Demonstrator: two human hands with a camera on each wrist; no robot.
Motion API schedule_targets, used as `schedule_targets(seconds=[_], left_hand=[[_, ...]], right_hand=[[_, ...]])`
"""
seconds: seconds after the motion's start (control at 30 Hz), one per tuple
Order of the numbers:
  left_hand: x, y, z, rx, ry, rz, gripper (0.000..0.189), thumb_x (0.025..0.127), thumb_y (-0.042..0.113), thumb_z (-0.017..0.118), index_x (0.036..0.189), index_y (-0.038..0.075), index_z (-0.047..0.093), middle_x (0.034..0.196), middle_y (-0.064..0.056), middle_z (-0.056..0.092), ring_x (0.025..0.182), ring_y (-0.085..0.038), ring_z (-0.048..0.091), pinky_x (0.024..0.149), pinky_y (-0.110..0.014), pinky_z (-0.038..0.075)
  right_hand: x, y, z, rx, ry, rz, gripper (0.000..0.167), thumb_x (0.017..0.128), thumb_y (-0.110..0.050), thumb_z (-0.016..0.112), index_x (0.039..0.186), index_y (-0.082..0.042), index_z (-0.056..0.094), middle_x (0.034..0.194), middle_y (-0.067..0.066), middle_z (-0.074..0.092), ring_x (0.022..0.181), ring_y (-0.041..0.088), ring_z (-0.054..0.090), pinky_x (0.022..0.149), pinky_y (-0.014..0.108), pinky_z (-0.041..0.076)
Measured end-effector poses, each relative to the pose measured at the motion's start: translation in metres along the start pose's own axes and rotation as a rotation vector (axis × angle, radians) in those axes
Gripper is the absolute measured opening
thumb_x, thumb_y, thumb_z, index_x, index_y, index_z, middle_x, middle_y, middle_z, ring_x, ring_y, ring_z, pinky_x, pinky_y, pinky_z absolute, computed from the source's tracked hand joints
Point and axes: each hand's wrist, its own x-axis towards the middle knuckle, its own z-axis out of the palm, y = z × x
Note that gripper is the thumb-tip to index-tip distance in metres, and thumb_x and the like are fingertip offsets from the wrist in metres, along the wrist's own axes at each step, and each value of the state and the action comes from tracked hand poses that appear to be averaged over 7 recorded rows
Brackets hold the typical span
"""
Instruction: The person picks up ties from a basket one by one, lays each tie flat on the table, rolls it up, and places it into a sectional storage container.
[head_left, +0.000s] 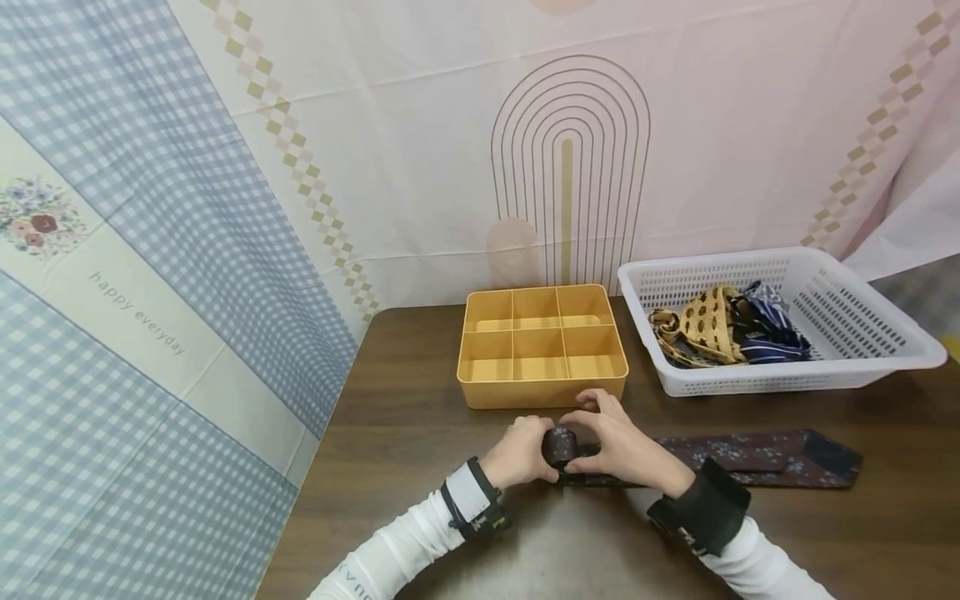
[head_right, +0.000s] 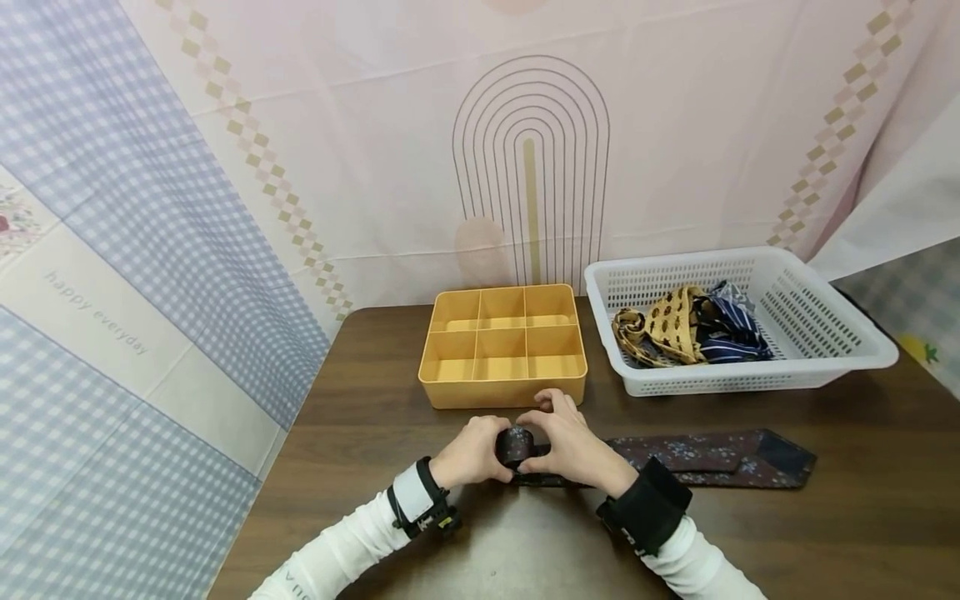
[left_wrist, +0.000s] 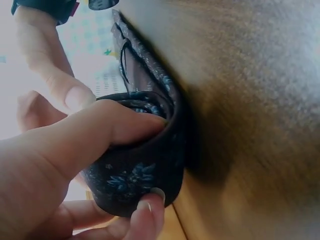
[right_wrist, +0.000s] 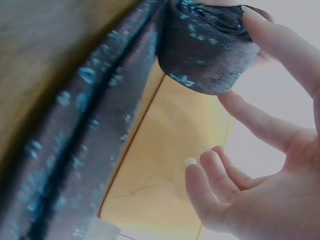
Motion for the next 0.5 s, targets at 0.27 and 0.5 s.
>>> schedule_targets(seconds=[0.27,0.5], left_hand=[[0.001,0.005,-0.002,0.023,-0.04,-0.017,0.05,0.062,0.017,0.089,0.105,0.005,0.065,0.093,-0.007,0.061,0.082,-0.016,0.056,0.068,-0.023,0.047],[0.0,0.007,0.0,0.012,-0.031,0.006,0.054,0.064,0.017,0.089,0.109,0.004,0.063,0.098,-0.006,0.059,0.082,-0.015,0.058,0.071,-0.022,0.049]], right_hand=[[-0.003,0.001,0.0,-0.015,-0.004,0.037,0.043,0.065,-0.023,0.088,0.102,-0.009,0.072,0.126,0.023,0.047,0.118,0.039,0.042,0.091,0.059,0.039],[-0.01,0.011,-0.002,-0.04,0.005,0.073,0.041,0.063,-0.025,0.089,0.098,-0.013,0.072,0.123,0.021,0.049,0.114,0.04,0.043,0.086,0.059,0.039]])
